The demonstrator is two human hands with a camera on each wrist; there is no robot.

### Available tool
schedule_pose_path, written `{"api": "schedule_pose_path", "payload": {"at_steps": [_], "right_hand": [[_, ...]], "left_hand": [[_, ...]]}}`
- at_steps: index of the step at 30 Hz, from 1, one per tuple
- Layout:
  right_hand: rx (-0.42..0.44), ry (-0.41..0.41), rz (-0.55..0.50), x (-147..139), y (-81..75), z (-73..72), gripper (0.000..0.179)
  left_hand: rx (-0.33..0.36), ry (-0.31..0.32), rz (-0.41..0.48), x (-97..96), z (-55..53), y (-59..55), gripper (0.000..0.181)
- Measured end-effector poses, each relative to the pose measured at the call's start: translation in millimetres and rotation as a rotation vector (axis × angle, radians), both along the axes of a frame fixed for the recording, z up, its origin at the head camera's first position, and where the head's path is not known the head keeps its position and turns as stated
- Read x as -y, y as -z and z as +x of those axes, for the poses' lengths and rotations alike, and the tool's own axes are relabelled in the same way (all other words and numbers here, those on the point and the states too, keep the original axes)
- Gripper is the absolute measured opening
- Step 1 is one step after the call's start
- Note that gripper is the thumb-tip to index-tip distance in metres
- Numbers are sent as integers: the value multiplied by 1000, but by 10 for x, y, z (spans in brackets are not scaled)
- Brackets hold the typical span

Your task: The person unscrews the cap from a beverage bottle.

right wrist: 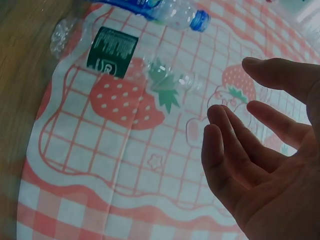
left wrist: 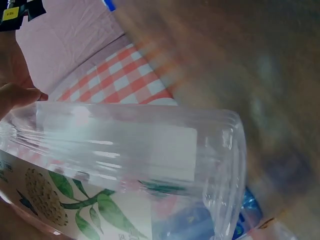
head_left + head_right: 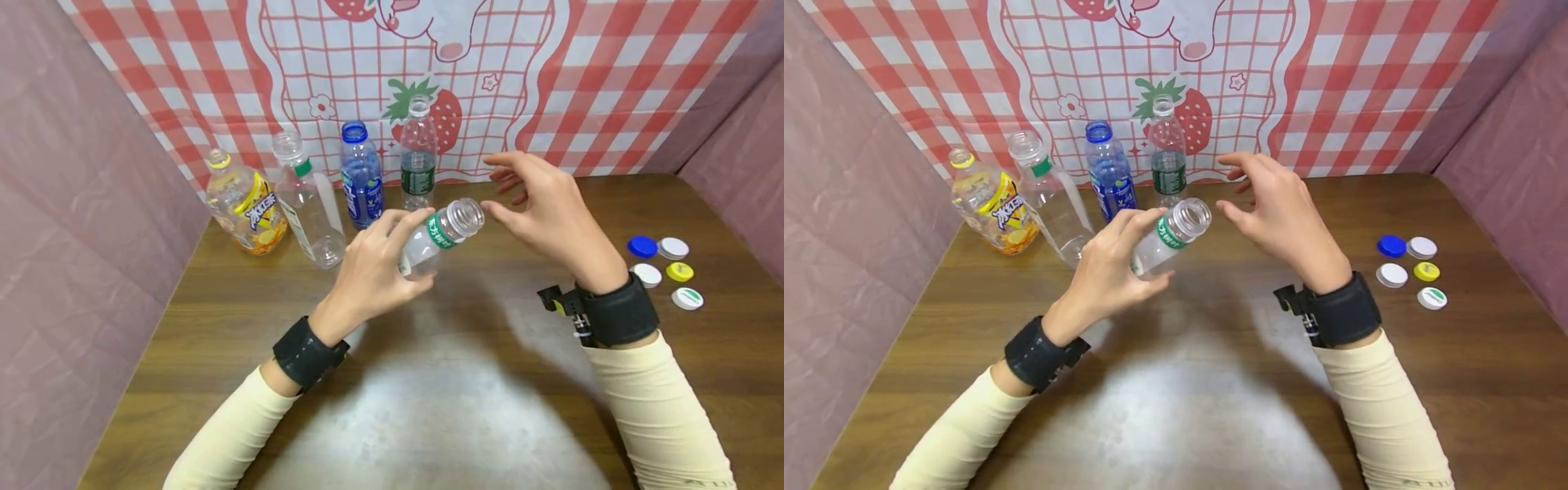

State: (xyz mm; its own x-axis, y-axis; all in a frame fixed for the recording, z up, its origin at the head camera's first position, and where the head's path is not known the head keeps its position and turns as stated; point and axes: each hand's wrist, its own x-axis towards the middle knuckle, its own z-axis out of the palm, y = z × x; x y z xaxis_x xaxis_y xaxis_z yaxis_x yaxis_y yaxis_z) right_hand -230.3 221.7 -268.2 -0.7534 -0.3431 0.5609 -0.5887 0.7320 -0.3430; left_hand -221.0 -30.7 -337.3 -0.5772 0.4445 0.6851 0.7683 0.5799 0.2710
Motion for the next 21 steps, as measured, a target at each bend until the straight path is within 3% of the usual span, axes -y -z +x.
{"api": "schedule_pose_path", "payload": {"at_steps": [5, 9, 16, 21], "right_hand": [[21, 39, 11, -198, -73, 37, 53], [44, 80, 10, -343, -141, 53, 54], [136, 155, -9, -646, -124, 16, 56], [190, 185, -45, -810, -10, -72, 54]], "left_hand": [[61, 27, 125, -159, -65, 33, 84], [79, 2, 246, -360, -240, 10, 84], [232, -40, 394, -900, -749, -139, 89], [337, -99, 455, -1258, -1155, -153, 91]]}}
